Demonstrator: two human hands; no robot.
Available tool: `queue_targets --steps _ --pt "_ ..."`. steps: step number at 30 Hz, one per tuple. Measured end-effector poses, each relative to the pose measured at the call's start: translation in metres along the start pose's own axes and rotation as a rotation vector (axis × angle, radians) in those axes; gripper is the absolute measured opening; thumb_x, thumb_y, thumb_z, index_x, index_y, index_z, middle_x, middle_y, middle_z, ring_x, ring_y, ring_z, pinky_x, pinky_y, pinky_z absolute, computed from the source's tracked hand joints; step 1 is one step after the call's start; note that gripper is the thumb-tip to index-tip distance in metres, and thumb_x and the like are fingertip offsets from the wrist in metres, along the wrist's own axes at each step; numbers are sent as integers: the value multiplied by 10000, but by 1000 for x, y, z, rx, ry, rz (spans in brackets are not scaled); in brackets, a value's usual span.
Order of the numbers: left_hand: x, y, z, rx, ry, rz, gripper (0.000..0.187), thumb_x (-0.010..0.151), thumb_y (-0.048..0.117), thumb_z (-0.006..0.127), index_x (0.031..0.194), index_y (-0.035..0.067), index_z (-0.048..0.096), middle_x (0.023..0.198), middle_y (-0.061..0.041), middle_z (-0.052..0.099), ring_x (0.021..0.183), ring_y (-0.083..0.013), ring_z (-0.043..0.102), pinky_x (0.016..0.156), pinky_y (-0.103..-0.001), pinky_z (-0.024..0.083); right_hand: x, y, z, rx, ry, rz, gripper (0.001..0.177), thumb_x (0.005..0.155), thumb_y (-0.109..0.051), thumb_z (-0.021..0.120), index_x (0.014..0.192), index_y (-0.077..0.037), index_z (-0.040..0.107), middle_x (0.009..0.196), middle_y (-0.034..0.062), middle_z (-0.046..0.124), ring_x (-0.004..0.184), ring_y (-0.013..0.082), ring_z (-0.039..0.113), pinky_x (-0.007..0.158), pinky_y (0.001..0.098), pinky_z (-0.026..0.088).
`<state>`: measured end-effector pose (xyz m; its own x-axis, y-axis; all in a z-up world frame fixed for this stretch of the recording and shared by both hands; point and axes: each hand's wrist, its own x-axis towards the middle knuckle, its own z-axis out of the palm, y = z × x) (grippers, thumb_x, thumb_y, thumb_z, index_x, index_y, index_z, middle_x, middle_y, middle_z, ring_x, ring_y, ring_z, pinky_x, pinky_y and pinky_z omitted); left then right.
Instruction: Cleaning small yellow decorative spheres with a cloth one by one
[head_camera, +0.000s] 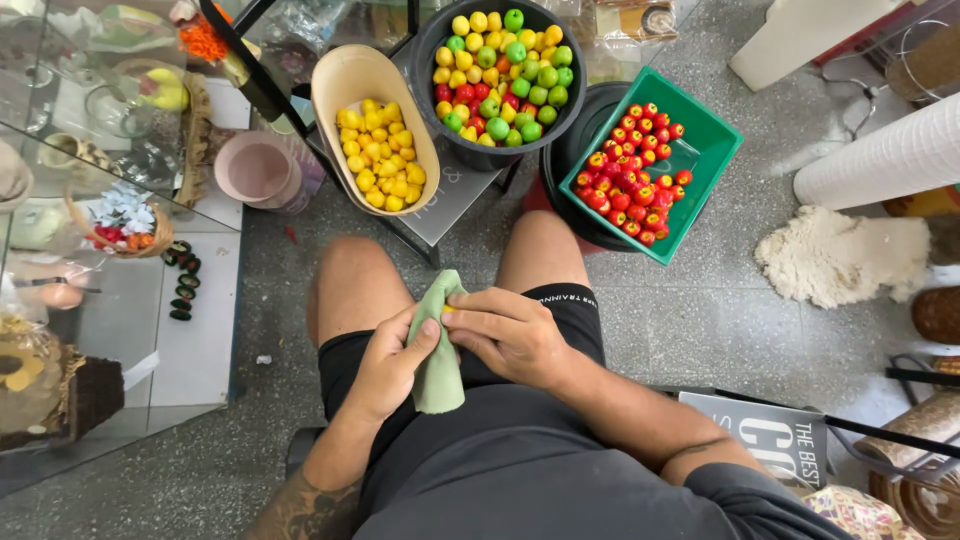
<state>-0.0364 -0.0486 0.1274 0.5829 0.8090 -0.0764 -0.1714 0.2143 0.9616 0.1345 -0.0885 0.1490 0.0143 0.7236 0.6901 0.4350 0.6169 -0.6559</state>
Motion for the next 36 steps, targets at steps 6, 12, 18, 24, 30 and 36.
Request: queue_targets --steps 6,12,18,24,30,36 --pt "19 -3 -5 55 -14 -16 305 1032 299 565 1006 37 720 646 -60 677 619 -107 615 545 -310 572 3 16 1 -25 34 -24 91 901 -58 776 974 -15 807 977 146 776 697 263 744 603 345 624" --pt "27 -23 -10 127 21 -15 334 1017 370 591 1004 66 728 607 -39 657 611 -96 585 557 -284 550 8 21 -6 -1 19 3 77 897 -42 773 961 -9 799 985 159 780 688 290 730 590 365 618" --pt "27 -24 -7 75 32 -53 285 1014 334 602 962 84 730 607 0 644 591 -75 561 541 -255 535 13 16 -11 43 12 36 72 920 -10 733 962 -10 791 1030 172 781 716 321 699 629 391 608" --pt "30 -15 0 97 3 -60 281 1017 329 594 928 92 716 590 -14 640 575 -89 583 520 -265 536 -2 23 -12 14 26 106 110 888 -44 772 993 -39 802 1042 156 750 768 279 712 668 366 620" --pt "27 -12 5 122 -1 -75 326 1040 363 533 1066 88 708 665 -25 667 638 -106 577 582 -301 554 0 21 -16 -70 57 155 159 859 -86 811 1017 -66 806 998 103 748 725 246 731 633 365 625" --pt "28 -7 9 131 22 -22 431 1051 352 500 1342 61 629 895 -47 708 850 -119 596 768 -351 573 5 18 -10 13 66 116 118 873 5 771 973 -47 806 967 135 742 735 277 721 651 359 621"
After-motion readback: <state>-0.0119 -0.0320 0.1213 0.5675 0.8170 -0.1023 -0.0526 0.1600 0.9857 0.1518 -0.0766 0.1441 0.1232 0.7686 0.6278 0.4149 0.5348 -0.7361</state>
